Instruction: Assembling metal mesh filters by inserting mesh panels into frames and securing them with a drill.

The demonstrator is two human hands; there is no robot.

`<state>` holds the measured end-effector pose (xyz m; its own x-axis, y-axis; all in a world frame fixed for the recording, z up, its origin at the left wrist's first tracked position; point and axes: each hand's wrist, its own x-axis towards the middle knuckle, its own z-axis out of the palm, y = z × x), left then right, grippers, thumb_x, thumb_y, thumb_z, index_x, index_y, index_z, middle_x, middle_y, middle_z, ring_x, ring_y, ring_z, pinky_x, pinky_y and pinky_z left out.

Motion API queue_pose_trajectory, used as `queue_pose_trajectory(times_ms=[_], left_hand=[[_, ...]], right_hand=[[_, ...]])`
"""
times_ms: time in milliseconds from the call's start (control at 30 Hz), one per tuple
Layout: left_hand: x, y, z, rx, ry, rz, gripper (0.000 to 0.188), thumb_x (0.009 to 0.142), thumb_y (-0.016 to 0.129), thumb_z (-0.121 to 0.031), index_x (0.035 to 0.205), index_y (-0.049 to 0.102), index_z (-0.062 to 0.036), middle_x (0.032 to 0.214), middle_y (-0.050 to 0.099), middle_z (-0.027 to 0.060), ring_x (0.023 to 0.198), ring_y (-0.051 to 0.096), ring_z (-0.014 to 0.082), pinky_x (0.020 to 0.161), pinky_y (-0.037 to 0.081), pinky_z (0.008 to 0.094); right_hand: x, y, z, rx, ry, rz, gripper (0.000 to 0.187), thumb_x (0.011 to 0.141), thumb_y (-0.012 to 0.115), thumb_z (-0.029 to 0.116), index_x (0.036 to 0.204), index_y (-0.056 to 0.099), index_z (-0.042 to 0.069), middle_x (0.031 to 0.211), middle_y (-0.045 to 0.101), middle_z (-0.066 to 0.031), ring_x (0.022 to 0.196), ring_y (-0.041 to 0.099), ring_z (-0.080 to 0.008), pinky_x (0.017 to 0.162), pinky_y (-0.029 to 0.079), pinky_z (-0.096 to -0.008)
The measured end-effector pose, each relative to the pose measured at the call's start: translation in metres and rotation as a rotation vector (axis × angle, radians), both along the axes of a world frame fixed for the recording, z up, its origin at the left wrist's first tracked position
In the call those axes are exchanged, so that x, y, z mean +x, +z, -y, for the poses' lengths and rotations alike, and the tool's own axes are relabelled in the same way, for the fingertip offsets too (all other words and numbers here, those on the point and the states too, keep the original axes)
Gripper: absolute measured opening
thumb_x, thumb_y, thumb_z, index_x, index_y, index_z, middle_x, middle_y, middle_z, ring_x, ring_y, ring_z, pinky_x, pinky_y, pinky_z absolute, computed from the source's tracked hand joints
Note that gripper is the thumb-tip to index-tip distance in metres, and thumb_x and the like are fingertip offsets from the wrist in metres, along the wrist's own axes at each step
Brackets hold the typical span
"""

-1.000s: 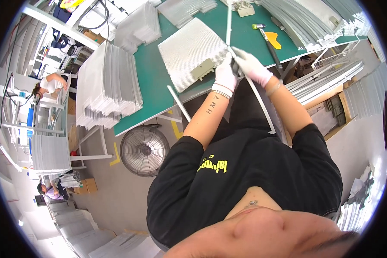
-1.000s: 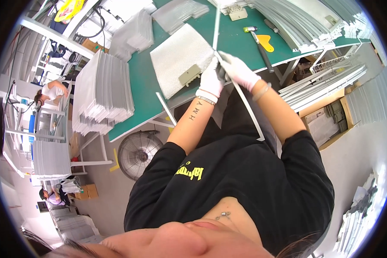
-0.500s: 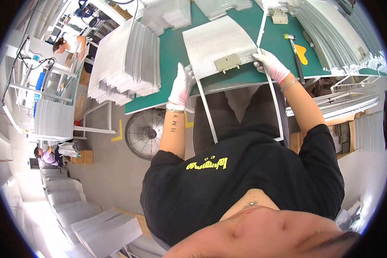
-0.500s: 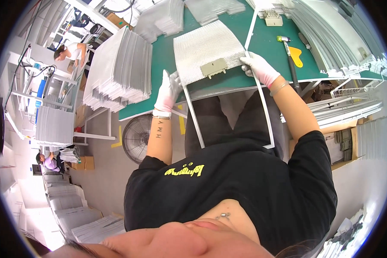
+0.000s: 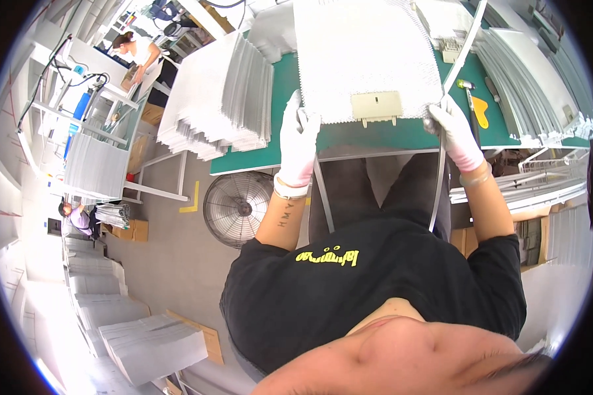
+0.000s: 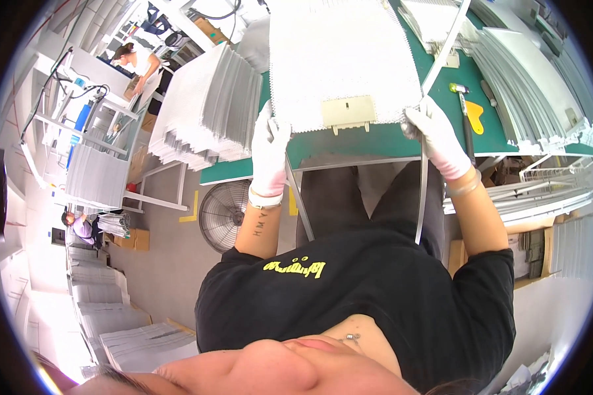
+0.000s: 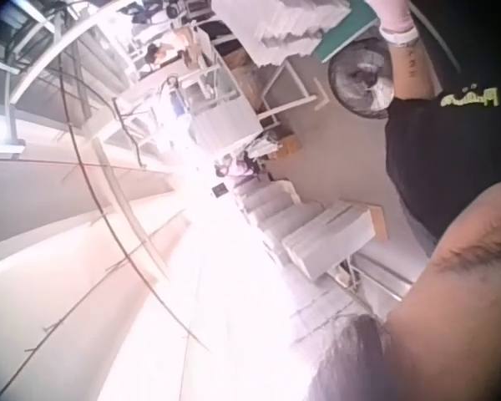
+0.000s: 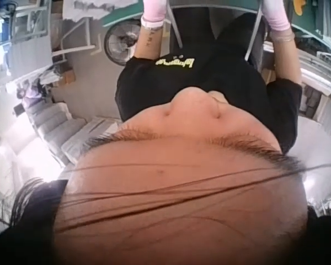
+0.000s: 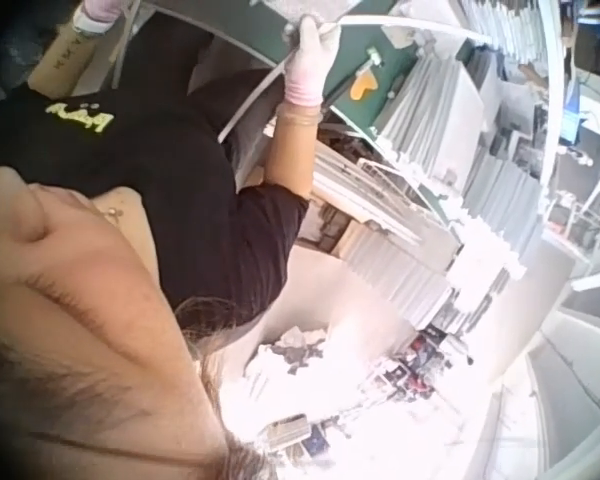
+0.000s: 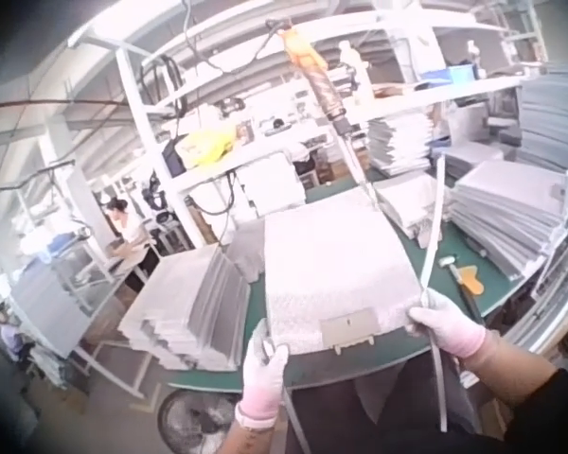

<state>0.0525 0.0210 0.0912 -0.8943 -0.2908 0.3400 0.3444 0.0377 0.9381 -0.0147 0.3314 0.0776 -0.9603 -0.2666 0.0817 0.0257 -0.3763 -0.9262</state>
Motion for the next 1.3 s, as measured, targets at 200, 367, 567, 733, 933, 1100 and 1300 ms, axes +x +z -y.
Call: queue_pose_trajectory(times_ms=[200,367,567,733,933,1100,1300], left_hand=[[0.044,0.023,0.017,0.405,-0.101,0.047,0.062,0.093,0.064,-0.007,0.148,0.038,0.0002,0.119,0.057,0.0038,0.099,0.055,0.0093,0.090,0.046,0.0257],[0.102,-0.007,0.051,0.562,-0.157,-0.186,0.037,0.093,0.062,-0.007,0.128,0.051,-0.0015,0.109,0.060,0.0059,0.101,0.060,0.0134,0.090,0.049,0.0295],[0.129,0.017,0.040,0.353,0.234,-0.277,0.052,0.095,0.066,-0.017,0.139,0.042,-0.0012,0.124,0.061,0.0109,0.116,0.058,0.0197,0.097,0.047,0.0327],[0.084,0.075,0.051,0.091,0.128,-0.491,0.065,0.096,0.066,-0.028,0.145,0.033,0.0004,0.137,0.053,0.0136,0.131,0.049,0.0257,0.113,0.038,0.0429],[-0.020,0.113,0.057,-0.170,0.095,-0.416,0.042,0.106,0.045,-0.021,0.142,0.041,0.0020,0.118,0.055,0.0077,0.097,0.050,0.0130,0.085,0.044,0.0267],[-0.067,0.097,0.032,-0.090,0.029,-0.466,0.022,0.097,0.049,-0.002,0.119,0.050,-0.0039,0.090,0.054,-0.0022,0.077,0.046,0.0047,0.071,0.041,0.0202],[-0.072,0.078,0.028,-0.001,0.020,-0.351,0.013,0.093,0.049,0.004,0.102,0.049,-0.0053,0.086,0.052,-0.0014,0.072,0.041,0.0028,0.065,0.040,0.0186]], right_hand=[[0.014,0.028,0.026,0.045,0.088,-0.170,0.012,0.098,0.056,0.013,0.094,0.047,0.005,0.075,0.055,-0.0050,0.066,0.051,-0.0121,0.063,0.043,-0.0257],[0.033,0.054,0.058,0.019,0.242,-0.209,0.034,0.094,0.052,0.002,0.128,0.048,-0.003,0.089,0.062,-0.0048,0.073,0.056,-0.0107,0.069,0.047,-0.0259],[0.022,0.073,0.086,0.005,0.311,-0.478,0.046,0.092,0.056,0.005,0.136,0.046,-0.007,0.103,0.062,-0.0026,0.082,0.057,-0.0066,0.075,0.048,-0.0236],[-0.017,0.114,0.083,0.171,-0.029,-0.680,0.020,0.099,0.059,0.019,0.100,0.060,0.000,0.074,0.047,0.0082,0.067,0.037,-0.0015,0.057,0.032,-0.0204],[-0.052,0.125,0.069,0.108,-0.349,-0.695,0.030,0.097,0.067,0.022,0.080,0.046,0.009,0.068,0.039,0.0090,0.063,0.032,-0.0010,0.054,0.029,-0.0195],[-0.082,0.084,0.039,0.132,-0.425,-0.668,0.030,0.100,0.060,0.014,0.126,0.056,-0.001,0.091,0.060,0.0049,0.076,0.048,-0.0014,0.069,0.042,-0.0192],[-0.076,0.081,0.047,0.095,-0.469,-0.605,0.016,0.097,0.067,0.015,0.094,0.055,0.004,0.068,0.040,0.0094,0.063,0.033,-0.0003,0.054,0.030,-0.0193]])
